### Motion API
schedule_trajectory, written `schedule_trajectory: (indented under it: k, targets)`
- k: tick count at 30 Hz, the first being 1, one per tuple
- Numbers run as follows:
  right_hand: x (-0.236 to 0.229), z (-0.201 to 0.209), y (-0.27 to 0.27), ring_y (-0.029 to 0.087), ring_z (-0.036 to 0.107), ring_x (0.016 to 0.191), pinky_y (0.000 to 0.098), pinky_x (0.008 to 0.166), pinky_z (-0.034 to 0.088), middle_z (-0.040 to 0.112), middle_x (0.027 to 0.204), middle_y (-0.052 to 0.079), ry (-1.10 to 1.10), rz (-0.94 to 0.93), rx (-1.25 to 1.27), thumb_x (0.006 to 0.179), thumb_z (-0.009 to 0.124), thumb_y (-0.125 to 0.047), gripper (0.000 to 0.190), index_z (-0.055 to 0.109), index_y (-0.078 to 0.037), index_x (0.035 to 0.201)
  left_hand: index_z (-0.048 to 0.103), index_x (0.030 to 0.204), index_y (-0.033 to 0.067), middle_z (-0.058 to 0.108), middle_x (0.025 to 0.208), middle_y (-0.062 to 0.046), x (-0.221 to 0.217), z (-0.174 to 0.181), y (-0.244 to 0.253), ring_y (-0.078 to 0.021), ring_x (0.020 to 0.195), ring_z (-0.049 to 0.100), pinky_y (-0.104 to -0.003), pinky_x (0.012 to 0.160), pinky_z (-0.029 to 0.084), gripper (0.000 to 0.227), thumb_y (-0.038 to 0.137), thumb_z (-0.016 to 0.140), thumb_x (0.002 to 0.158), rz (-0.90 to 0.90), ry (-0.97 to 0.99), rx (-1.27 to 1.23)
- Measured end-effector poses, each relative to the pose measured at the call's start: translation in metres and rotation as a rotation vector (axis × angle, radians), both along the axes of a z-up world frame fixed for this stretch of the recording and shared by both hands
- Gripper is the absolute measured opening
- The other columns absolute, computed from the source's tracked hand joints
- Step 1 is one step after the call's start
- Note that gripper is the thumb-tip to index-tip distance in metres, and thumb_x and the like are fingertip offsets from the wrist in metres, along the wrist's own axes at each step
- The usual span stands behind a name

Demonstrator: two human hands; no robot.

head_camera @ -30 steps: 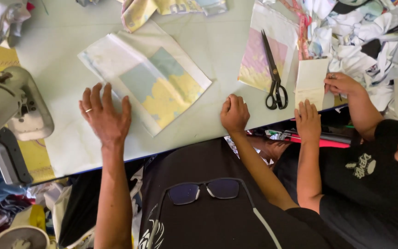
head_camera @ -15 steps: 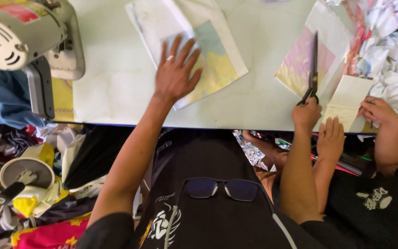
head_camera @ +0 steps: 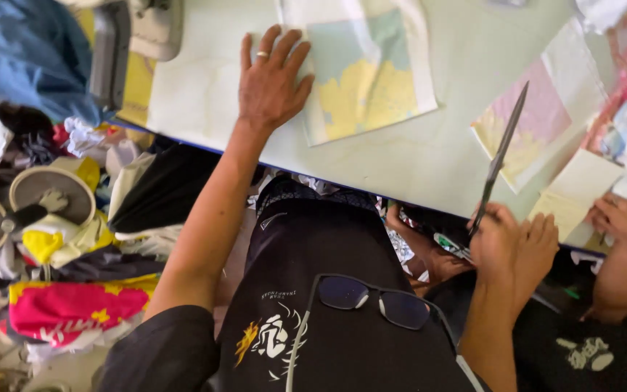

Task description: The person aligns a printed transfer sheet onto a piece of white fabric, measures and marks the fabric with a tape measure and pen, and then uses a heat press to apply the transfer. They then unfold a larger printed fabric sheet and measure it.

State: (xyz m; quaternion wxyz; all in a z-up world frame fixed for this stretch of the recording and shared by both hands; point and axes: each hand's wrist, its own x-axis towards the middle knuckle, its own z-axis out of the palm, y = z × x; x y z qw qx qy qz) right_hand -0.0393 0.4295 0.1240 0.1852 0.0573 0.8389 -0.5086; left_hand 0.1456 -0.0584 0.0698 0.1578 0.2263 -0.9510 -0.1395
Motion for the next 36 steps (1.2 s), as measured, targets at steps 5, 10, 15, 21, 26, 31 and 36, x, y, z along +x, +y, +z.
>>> schedule_trajectory:
  k: [5, 10, 15, 21, 26, 31, 36]
  targets:
    - [0.077, -0.006, 0.014, 0.013, 0.057, 0.066, 0.0222, 0.060, 0.045, 0.061, 0.085, 0.007, -0.286, 0.249, -0.125, 0.078, 0.069, 0.005, 0.038, 0.053, -0.012, 0.108, 0.041, 0.163, 0.0194, 0.020, 0.170, -0.003, 0.042, -0.004, 0.014, -0.0330, 0.153, 0.002, -0.068, 0.122, 0.008, 0.066, 0.058, 0.052, 0.110, 0.026, -0.110, 0.119]
    - [0.104, -0.019, 0.011, 0.044, 0.069, 0.102, 0.0501, 0.091, 0.053, 0.071, 0.106, 0.029, -0.288, 0.935, 0.395, 0.079, 0.085, -0.025, 0.063, 0.059, -0.007, 0.134, 0.068, 0.128, 0.0204, 0.060, 0.125, -0.003, 0.064, -0.037, 0.077, -0.0299, 0.121, 0.053, -0.050, 0.101, 0.043, 0.048, 0.039, 0.081, 0.087, 0.172, 0.300, -0.009]
    - [0.098, -0.054, -0.048, 0.012, 0.063, 0.075, 0.0299, 0.072, 0.052, 0.068, 0.083, 0.002, -0.368, 0.891, 0.053, 0.075, 0.085, -0.061, 0.064, 0.070, -0.012, 0.114, 0.071, 0.113, 0.0298, 0.061, 0.101, 0.007, 0.076, -0.042, 0.113, -0.0186, 0.098, 0.057, -0.037, 0.085, 0.039, 0.039, 0.056, 0.076, 0.085, 0.142, 0.375, 0.081]
    - [0.108, -0.090, -0.094, 0.022, 0.068, 0.076, 0.0357, 0.072, 0.053, 0.071, 0.082, 0.010, -0.232, 1.038, 0.100, 0.079, 0.071, -0.077, 0.071, 0.069, -0.013, 0.110, 0.074, 0.100, 0.0343, 0.058, 0.101, 0.008, 0.080, -0.027, 0.108, -0.0182, 0.099, 0.054, -0.037, 0.086, 0.038, 0.013, 0.044, 0.074, 0.091, 0.057, 0.363, 0.048]
    - [0.110, -0.123, -0.095, 0.023, 0.068, 0.080, 0.0367, 0.076, 0.052, 0.070, 0.083, 0.006, -0.263, 1.034, 0.146, 0.082, 0.069, -0.078, 0.070, 0.066, -0.016, 0.113, 0.075, 0.096, 0.0342, 0.059, 0.102, 0.008, 0.080, -0.031, 0.109, -0.0183, 0.101, 0.055, -0.037, 0.086, 0.038, 0.009, 0.042, 0.070, 0.096, 0.040, 0.359, 0.062]
    - [0.118, -0.140, -0.099, 0.026, 0.069, 0.086, 0.0390, 0.080, 0.051, 0.068, 0.084, 0.007, -0.294, 0.994, 0.205, 0.086, 0.074, -0.072, 0.064, 0.063, -0.015, 0.113, 0.074, 0.095, 0.0350, 0.059, 0.103, 0.008, 0.079, -0.032, 0.110, -0.0177, 0.102, 0.055, -0.036, 0.087, 0.038, 0.009, 0.043, 0.069, 0.096, 0.034, 0.365, 0.062]
    - [0.116, -0.093, -0.115, 0.020, 0.062, 0.067, 0.0298, 0.067, 0.045, 0.060, 0.062, 0.004, -0.292, 0.891, 0.168, 0.088, 0.080, -0.058, 0.044, 0.069, -0.015, 0.089, 0.073, 0.104, 0.0351, 0.059, 0.099, 0.007, 0.078, -0.018, 0.112, -0.0181, 0.098, 0.055, -0.036, 0.086, 0.038, 0.014, 0.040, 0.072, 0.092, 0.071, 0.414, -0.013]
